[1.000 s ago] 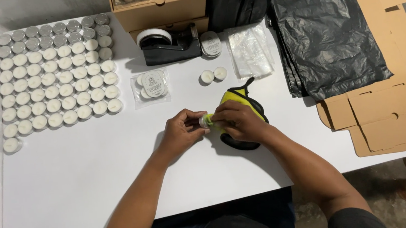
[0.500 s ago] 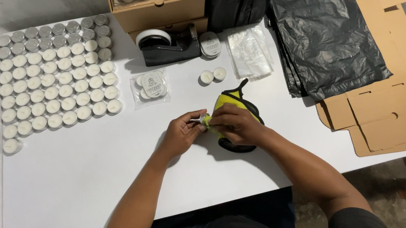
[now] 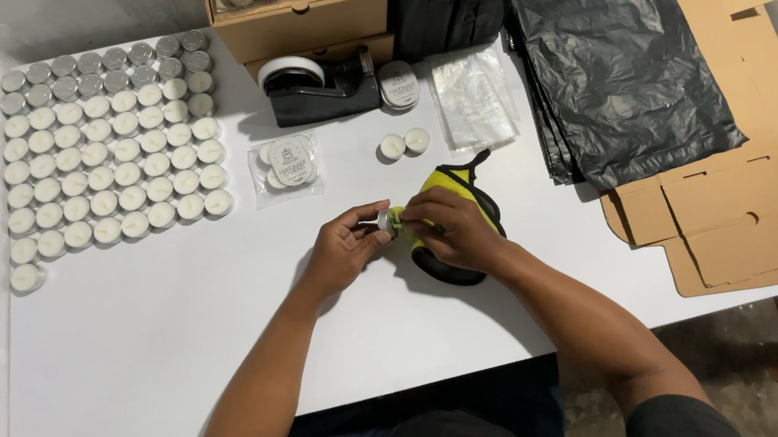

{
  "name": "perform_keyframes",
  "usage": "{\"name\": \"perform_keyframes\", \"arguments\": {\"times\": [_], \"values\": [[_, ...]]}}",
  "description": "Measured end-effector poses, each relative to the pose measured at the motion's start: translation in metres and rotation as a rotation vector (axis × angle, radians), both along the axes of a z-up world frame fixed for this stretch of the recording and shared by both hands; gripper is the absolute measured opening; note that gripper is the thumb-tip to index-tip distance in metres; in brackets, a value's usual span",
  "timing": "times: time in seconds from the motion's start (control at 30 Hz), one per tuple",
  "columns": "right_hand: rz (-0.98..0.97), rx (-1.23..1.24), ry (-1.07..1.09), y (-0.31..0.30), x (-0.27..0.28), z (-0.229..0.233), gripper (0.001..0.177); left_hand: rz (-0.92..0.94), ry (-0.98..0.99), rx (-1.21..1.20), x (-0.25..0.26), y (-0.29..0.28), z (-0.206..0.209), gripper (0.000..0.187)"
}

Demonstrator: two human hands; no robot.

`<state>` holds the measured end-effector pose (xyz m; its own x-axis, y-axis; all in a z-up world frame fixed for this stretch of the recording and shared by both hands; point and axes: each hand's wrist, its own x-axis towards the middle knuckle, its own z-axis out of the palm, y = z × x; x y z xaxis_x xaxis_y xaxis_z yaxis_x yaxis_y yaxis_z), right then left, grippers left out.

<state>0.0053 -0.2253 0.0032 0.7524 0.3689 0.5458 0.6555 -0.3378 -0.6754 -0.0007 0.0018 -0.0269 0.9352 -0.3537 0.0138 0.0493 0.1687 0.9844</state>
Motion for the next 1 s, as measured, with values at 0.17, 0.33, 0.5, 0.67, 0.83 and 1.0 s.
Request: {"name": "perform_keyframes", "arguments": {"times": [0.17,0.33,0.5,0.67,0.83,1.0], "values": [[0.032,-0.095,0.058,-0.015,-0.001,0.013,0.017,0.122,-0.123,0.138,0.011,-0.001,0.013,0.046],[-0.108,-0.148,0.114,-0.034,0.006,0.015,0.018,0.317,-0.561,0.684,0.046,-0.005,0.031,0.046],[-0.165,-0.242,0.179,-0.033,0.005,0.015,0.017,0.151,-0.481,1.103,0.08,-0.023,0.043,0.05],[-0.17,-0.239,0.21,-0.033,0.004,0.019,0.017,0.107,-0.41,1.185,0.099,-0.033,0.039,0.054],[-0.14,-0.229,0.21,-0.036,0.003,0.021,0.018,0.114,-0.414,1.196,0.091,-0.03,0.048,0.055],[-0.153,-0.229,0.199,-0.035,0.005,0.02,0.017,0.271,-0.635,1.067,0.048,0.005,0.077,0.049]]}}
